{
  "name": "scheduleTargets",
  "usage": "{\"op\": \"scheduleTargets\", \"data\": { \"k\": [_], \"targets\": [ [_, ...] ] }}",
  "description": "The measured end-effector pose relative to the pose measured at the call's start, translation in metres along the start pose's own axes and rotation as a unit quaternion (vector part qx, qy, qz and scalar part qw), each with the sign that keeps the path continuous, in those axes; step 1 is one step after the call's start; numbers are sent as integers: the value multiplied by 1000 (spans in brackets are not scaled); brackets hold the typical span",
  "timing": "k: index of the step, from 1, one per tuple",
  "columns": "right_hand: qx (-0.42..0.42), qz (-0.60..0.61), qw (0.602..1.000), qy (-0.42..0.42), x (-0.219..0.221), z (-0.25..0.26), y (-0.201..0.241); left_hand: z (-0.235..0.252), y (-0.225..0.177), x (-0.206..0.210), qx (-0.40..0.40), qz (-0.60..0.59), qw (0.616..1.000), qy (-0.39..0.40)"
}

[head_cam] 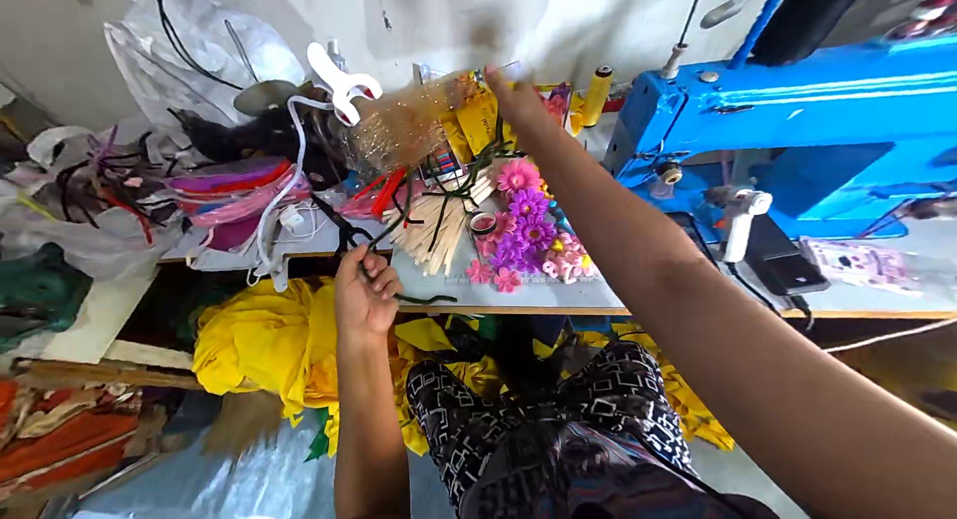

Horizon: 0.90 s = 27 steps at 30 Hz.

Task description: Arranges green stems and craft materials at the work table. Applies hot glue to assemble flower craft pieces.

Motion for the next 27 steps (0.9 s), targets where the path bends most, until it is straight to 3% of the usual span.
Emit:
{"op": "scheduleTargets", "data": {
  "k": [2,4,6,8,9,11,14,17,19,21,23,25,27],
  "targets": [
    [-109,-84,990,-13,2,-16,20,0,2,1,-8,52,999,0],
    [-261,-170,948,72,13,-67,44,-1,2,5,-27,116,993,25],
    [-381,-313,847,199,28,-126,40,-2,7,11,-57,183,980,61],
    [-393,-444,755,280,42,-169,18,-4,14,21,-78,232,964,105],
    [-373,-466,743,303,46,-182,7,-5,16,27,-84,245,958,121],
    [-330,-436,777,312,43,-192,-19,-3,21,31,-79,220,964,125],
    [-277,-324,873,238,20,-202,-50,7,19,24,-24,87,993,73],
    [-253,-246,921,168,-4,-218,-59,5,13,24,-11,51,997,48],
    [-304,-235,920,73,-17,-226,-47,2,20,34,-40,110,991,60],
    [-394,-249,885,-4,-18,-233,-25,-1,31,47,-70,202,973,88],
    [-416,-313,853,19,-5,-238,-5,-4,40,61,-79,269,952,127],
    [-360,-394,840,94,18,-238,-7,-7,44,72,-71,293,940,160],
    [-298,-399,854,150,33,-233,-26,-9,43,78,-71,273,946,162]
  ]
}}
Point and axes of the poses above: each hand's wrist, its own z-axis towards the middle knuckle, its own x-axis out of the palm, y = z × x, the point moved 2 cm from there along z, towards the middle knuckle, and after that the axes turned 11 degrees about y, right-handed, at the moved point
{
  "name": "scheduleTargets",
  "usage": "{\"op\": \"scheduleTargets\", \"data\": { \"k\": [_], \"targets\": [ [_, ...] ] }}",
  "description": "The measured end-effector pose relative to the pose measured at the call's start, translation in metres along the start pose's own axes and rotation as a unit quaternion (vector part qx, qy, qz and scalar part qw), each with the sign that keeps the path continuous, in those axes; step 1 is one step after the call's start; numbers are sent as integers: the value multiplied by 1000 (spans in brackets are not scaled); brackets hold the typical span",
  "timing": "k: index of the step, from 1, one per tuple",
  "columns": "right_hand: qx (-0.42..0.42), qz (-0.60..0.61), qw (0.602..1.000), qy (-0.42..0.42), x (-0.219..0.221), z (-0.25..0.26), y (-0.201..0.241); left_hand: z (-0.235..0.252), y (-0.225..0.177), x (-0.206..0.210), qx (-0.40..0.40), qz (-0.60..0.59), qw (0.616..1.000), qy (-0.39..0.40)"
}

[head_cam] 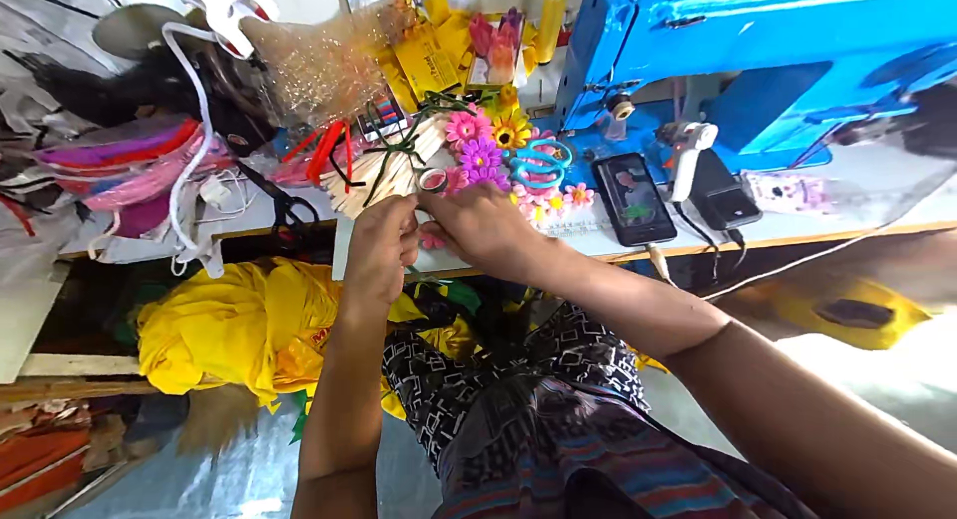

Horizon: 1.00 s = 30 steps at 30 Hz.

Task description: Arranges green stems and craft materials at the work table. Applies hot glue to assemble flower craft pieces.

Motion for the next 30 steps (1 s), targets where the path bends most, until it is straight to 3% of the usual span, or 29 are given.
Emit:
{"op": "scheduleTargets", "data": {
  "k": [1,5,9,11,13,17,18,22,24,30],
  "targets": [
    [11,59,998,23,7,-1,-3,0,-2,-2,4,-25,1000,-5],
    [17,262,965,-14,27,-27,1,-4,-1,-19,24,-187,981,-52],
    [109,427,889,125,53,-77,-14,-9,-9,-58,98,-247,956,-124],
    [176,407,885,141,46,-101,-36,-15,-17,-70,98,-219,962,-132],
    [198,335,919,57,20,-109,-50,-16,-18,-61,59,-164,978,-110],
    [85,200,967,-134,-36,-86,-34,-3,-6,-24,-6,-89,995,-41],
    [59,191,971,-132,-39,-75,-27,1,-3,-16,-12,-82,996,-19],
    [54,221,974,13,-11,-40,-16,9,6,5,-47,-80,995,30],
    [66,318,944,54,13,-36,-20,11,7,5,-62,-121,990,31],
    [165,614,767,83,56,-45,-17,20,14,-3,-66,-251,966,-14]
  ]
}}
Point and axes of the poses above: each hand's wrist, its own z-axis towards the middle knuckle, its own x-axis out of the palm, y = z × x, the point moved 2 cm from there along z, towards the middle knuckle, and after that the axes turned 11 degrees about y, right-handed, at the moved point
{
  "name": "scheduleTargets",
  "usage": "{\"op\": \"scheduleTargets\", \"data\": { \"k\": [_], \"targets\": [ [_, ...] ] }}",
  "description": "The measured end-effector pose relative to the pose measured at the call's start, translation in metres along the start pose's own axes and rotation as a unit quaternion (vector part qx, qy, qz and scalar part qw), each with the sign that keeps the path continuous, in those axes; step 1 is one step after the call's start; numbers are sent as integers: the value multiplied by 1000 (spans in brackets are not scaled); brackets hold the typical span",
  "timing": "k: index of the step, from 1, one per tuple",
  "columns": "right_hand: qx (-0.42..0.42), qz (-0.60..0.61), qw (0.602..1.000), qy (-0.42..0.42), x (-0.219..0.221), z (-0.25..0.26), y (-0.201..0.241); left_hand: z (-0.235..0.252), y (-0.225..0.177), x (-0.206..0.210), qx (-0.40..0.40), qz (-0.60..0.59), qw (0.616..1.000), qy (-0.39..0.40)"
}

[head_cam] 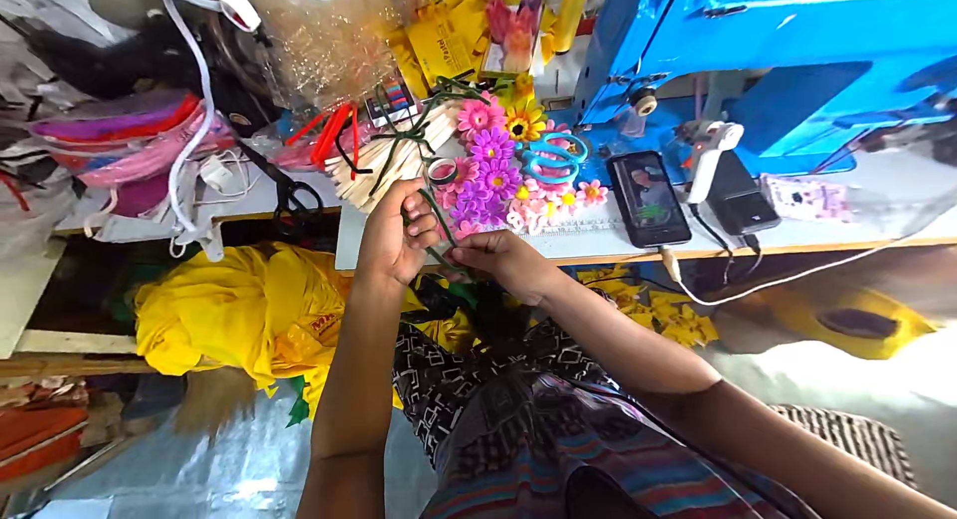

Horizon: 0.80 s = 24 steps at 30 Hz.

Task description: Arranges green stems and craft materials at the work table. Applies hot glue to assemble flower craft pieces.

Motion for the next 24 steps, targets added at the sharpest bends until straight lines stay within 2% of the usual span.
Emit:
{"op": "scheduleTargets", "data": {
  "k": [4,8,11,15,19,24],
  "targets": [
    [71,110,991,34,7,-3,-5,4,1,-2,15,30,999,-28],
    [67,168,983,13,7,-7,-2,3,4,-2,17,131,991,-6],
    [51,192,980,-25,3,-5,-1,-1,14,-3,41,157,986,31],
    [50,187,980,-40,4,-4,-3,-1,35,0,71,99,992,-36],
    [60,155,986,-21,10,-6,-4,0,37,0,69,-16,997,-36],
    [76,141,987,-1,11,-8,-6,-3,30,2,60,-20,996,-59]
  ]
}}
Point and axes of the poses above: each hand's wrist, its own z-axis towards the middle knuckle, its own x-axis out of the palm, y = z × x, the point moved 2 cm from there along z, towards the middle knuckle, and after that the axes turned 11 degrees about y, right-handed, at the moved point
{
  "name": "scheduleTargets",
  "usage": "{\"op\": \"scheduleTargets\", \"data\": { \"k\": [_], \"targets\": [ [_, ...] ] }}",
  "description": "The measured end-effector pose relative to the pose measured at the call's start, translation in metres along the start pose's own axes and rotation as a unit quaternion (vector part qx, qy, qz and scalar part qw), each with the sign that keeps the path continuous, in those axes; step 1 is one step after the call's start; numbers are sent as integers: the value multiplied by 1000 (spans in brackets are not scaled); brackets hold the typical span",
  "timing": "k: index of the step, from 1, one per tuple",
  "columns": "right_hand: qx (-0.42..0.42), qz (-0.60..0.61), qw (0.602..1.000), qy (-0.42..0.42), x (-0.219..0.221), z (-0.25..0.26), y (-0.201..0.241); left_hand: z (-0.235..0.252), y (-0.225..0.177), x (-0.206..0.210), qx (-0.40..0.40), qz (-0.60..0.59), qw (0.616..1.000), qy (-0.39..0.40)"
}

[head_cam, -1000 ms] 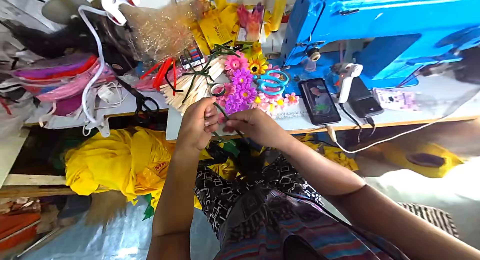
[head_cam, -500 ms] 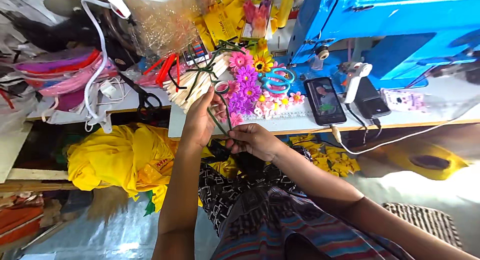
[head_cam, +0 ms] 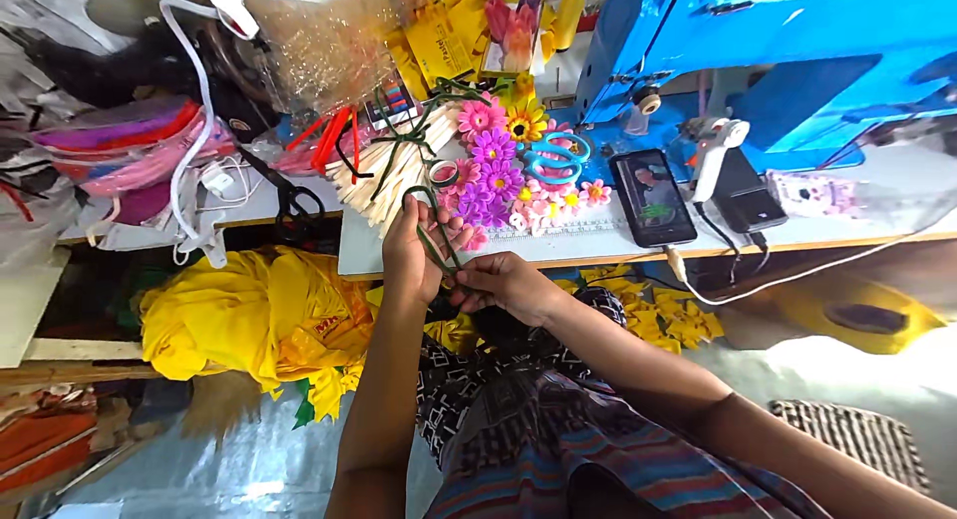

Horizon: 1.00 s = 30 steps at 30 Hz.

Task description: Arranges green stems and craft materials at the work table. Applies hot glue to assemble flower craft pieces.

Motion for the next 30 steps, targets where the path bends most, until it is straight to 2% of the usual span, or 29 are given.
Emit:
{"op": "scheduleTargets", "data": {
  "k": [5,12,14,18,21,24,26,30],
  "targets": [
    [-25,-15,999,-25,-1,3,-5,6,7,-4,23,5,999,41],
    [-57,-126,990,-39,-4,0,-7,5,3,-8,0,-10,998,56],
    [-66,-148,986,-36,-3,-1,-8,3,2,-5,6,-29,999,30],
    [-82,-169,982,-17,4,-4,-10,3,1,1,79,-26,992,-93],
    [-89,-188,978,-3,11,-6,-12,2,1,-1,125,-5,985,-120],
    [-90,-206,974,-7,16,-7,-15,5,-2,-5,156,-37,977,-141],
    [-92,-187,978,-17,16,-6,-14,8,-5,-8,141,-67,980,-121],
    [-78,-102,991,-48,7,-3,-9,1,-8,-17,69,-44,996,40]
  ]
}}
Point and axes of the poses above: each hand's wrist, its own z-axis towards the middle knuckle, its own x-axis out of the palm, y = z × x, the point moved 2 cm from there along z, towards the middle knuckle, and after that the axes turned 11 degrees about y, right-handed, at the moved point
